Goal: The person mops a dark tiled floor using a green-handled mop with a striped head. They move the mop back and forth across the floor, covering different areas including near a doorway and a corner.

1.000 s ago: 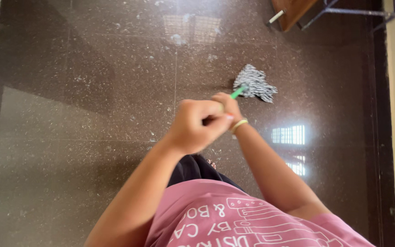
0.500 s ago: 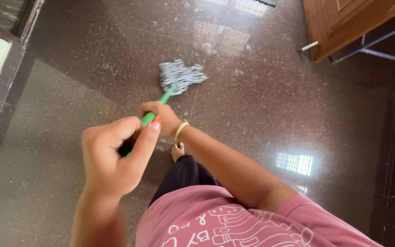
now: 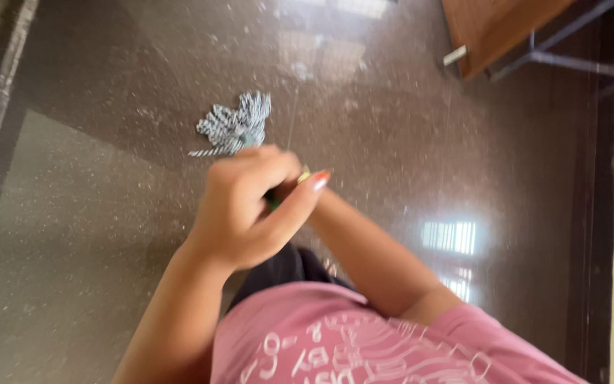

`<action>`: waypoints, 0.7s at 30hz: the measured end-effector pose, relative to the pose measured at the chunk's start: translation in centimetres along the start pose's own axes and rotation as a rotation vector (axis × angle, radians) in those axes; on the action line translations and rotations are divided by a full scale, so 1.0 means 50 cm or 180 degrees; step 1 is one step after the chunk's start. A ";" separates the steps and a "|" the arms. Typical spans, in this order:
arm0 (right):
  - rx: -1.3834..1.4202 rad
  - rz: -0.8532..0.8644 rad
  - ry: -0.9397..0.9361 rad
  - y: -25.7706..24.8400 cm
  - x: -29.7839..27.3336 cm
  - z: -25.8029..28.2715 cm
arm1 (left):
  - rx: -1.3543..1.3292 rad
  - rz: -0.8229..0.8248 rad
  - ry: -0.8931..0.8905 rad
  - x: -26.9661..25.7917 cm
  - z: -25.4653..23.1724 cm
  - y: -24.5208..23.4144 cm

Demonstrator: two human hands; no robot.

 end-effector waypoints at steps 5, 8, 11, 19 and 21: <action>0.0102 -0.0716 0.0057 -0.113 -0.125 0.002 | -0.0519 0.0294 0.0434 0.018 0.012 0.102; 0.0105 -0.1111 0.0205 -0.160 -0.206 -0.022 | -0.0696 0.0520 0.0644 0.007 0.015 0.176; 0.0002 -0.1512 0.0428 -0.191 -0.277 -0.077 | -0.1241 0.0898 0.0294 -0.017 0.024 0.256; 0.2337 -0.1983 0.2396 -0.234 -0.396 -0.305 | -0.1935 0.1182 -0.0319 -0.123 0.041 0.374; 0.3230 -0.2338 0.2635 -0.219 -0.423 -0.339 | -0.1859 0.1069 -0.0475 -0.140 0.048 0.379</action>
Point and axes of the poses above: each hand's wrist, its own x-axis towards the middle knuckle, its own y-axis out of the palm, z = x × y, the point moved 1 cm from there along x, towards the middle knuckle, and after that the axes turned 15 degrees about y, right-handed, at the moved point
